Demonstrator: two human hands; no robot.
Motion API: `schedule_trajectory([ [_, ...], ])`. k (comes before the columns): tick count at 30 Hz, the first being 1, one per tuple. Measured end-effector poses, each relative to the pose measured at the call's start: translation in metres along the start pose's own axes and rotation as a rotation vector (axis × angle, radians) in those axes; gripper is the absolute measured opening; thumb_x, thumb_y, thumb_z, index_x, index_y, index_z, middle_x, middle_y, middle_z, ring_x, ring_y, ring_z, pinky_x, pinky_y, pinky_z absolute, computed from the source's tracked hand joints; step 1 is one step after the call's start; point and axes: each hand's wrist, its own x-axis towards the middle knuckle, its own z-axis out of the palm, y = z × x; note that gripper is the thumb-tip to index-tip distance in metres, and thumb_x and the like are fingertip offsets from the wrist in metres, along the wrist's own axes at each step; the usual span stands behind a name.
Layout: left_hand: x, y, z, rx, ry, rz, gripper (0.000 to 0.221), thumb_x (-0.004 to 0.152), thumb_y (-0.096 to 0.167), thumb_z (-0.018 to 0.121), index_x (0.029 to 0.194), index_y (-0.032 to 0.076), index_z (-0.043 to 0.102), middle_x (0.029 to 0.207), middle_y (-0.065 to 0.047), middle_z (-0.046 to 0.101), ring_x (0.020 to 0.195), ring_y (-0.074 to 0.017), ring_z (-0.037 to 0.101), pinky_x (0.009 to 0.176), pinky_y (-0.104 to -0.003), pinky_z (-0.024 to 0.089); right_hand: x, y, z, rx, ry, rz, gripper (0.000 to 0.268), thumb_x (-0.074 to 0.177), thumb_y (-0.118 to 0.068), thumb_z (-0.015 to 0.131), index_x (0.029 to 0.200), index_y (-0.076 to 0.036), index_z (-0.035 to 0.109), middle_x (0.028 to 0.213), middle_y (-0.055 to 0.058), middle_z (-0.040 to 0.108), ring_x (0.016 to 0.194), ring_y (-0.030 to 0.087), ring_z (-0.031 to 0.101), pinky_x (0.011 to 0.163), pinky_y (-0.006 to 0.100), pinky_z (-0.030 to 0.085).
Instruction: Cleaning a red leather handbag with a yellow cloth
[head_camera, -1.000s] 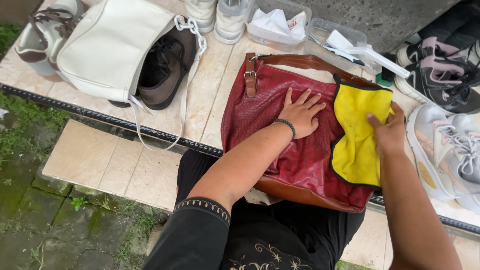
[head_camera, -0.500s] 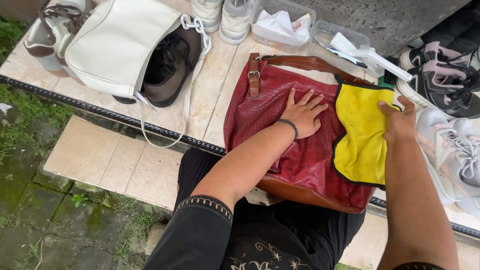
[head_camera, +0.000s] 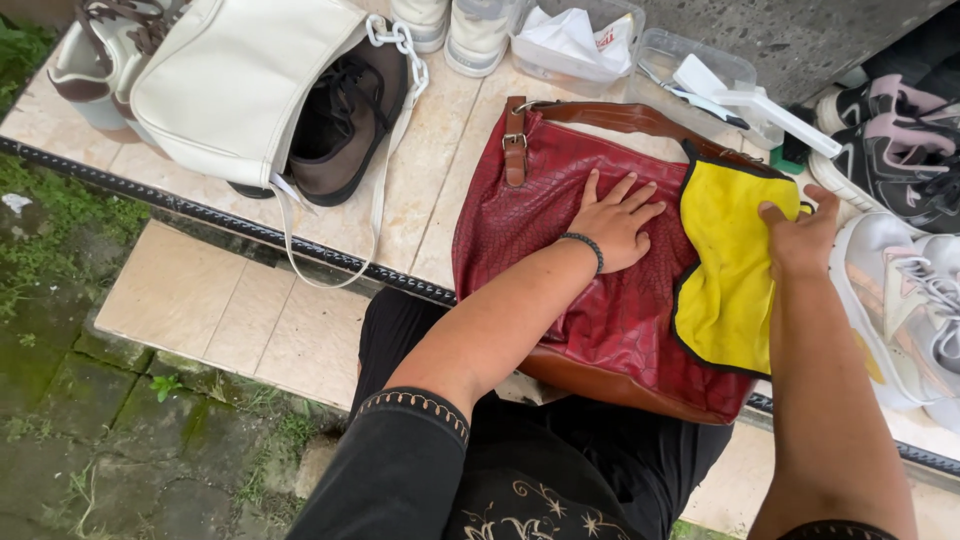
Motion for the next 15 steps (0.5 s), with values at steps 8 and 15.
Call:
schedule_trajectory([
  [8,-0.002,0.002,-0.002,0.01,-0.009,-0.01,0.063,0.096,0.042,0.031,0.158,0.03,0.035,0.169,0.004,0.023,0.158,-0.022,0.008,0.121,-0.068,-0.011,0.009,0.009,-0.009,-0.081,-0.079,0.066,0.056,0.098,-0.045,0.074,0.137,-0.02,0.044,0.126,0.01,0.055,0.105,0.025,0.062,0.084,0.04,0.053],
  [15,-0.003,0.002,-0.002,0.0,-0.003,-0.009,0.063,0.095,0.042,0.033,0.157,0.03,0.037,0.169,0.004,0.024,0.158,-0.0219,0.008,0.121,-0.068,-0.01,0.019,0.026,-0.003,0.055,-0.086,-0.029,0.067,0.096,-0.039,0.076,0.148,-0.025,0.037,0.144,0.02,0.047,0.118,0.024,0.061,0.087,0.046,0.053],
])
